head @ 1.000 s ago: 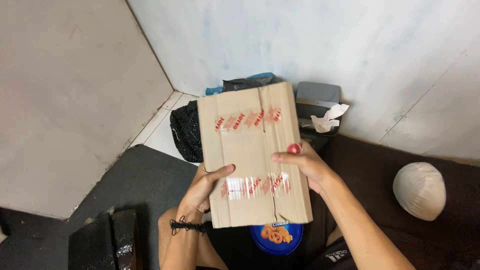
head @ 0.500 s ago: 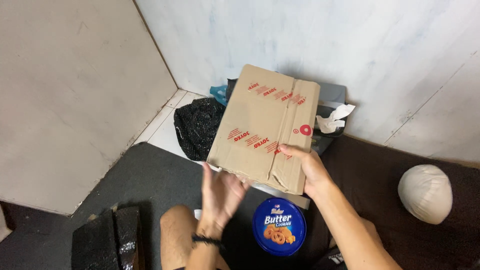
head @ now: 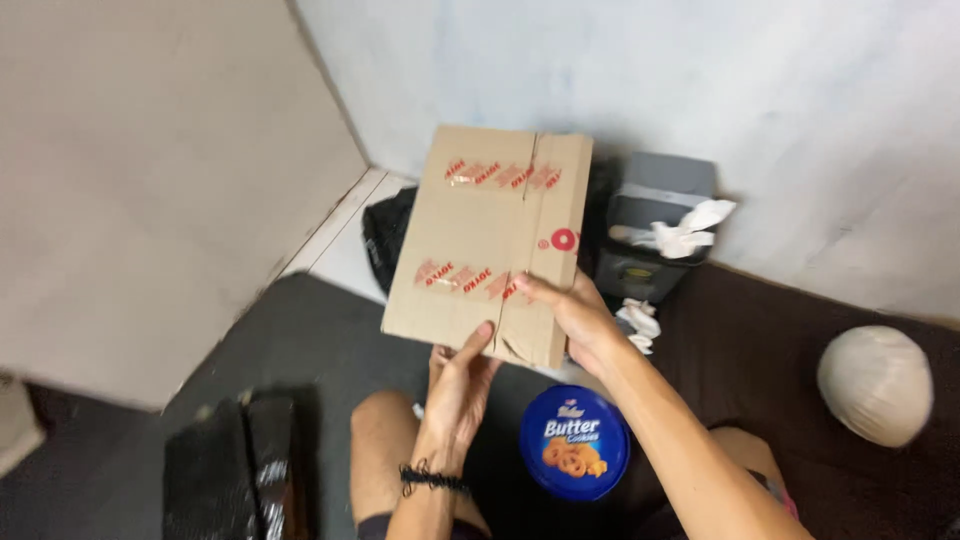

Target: Folding a cardboard box and a plastic bag to organize items in a room.

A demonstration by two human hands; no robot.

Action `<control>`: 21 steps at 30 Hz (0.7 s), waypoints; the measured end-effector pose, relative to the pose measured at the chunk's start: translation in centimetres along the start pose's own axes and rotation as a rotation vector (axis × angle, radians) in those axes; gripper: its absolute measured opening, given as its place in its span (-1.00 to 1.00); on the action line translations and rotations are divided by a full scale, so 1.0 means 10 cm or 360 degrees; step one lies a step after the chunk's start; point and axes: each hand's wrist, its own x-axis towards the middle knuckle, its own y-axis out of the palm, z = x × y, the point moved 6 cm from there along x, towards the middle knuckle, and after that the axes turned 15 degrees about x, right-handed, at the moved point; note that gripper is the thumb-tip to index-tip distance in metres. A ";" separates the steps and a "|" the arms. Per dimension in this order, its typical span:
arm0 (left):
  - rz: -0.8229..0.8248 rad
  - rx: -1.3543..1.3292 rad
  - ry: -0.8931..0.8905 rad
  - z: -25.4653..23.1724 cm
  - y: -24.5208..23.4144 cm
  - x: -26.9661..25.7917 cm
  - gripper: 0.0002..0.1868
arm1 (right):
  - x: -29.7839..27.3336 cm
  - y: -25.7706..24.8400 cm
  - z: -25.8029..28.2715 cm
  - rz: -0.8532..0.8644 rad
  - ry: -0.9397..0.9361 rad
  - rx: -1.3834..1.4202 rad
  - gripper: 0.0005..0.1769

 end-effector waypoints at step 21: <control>-0.0918 -0.0219 0.0620 -0.91 -4.22 -1.41 -0.51 | -0.37 3.00 -3.85 0.0651 0.0497 -0.0107 -0.44</control>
